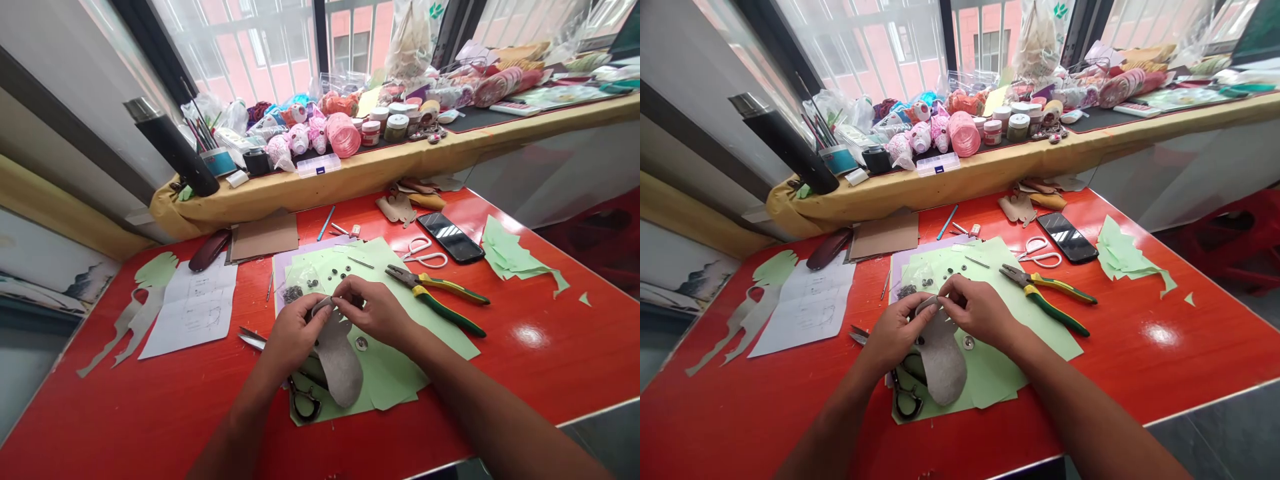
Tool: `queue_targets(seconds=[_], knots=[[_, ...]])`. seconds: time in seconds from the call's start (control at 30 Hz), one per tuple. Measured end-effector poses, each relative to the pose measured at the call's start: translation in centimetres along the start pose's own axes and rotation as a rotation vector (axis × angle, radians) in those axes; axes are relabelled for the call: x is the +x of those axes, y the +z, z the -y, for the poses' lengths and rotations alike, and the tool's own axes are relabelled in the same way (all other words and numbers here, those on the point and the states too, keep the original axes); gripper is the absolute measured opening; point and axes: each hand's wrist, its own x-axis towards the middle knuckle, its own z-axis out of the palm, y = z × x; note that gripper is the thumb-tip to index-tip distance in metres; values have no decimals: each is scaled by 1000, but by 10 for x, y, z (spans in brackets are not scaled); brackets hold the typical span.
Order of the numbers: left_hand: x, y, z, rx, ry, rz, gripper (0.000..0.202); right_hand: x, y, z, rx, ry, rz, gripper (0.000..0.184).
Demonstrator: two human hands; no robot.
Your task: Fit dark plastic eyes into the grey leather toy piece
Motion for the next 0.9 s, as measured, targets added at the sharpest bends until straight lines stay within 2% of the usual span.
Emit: queue_targets(seconds=[0.2,0.4,0.63,0.8,0.9], knots=[[-2,3,-3,42,60,-32,28,0,-5,5,105,38,24,9],[-2,3,-3,32,77,-25,28,0,-7,6,70,44,59,9],[-1,4,1,16,-20,17,28,0,-6,2,102,81,60,11],[2,4,5,-57,-62,-80,26,3,-10,0,195,124,-10,14],[4,3,5,-206,-104,-128,28,5,-14,0,264,161,-60,19]])
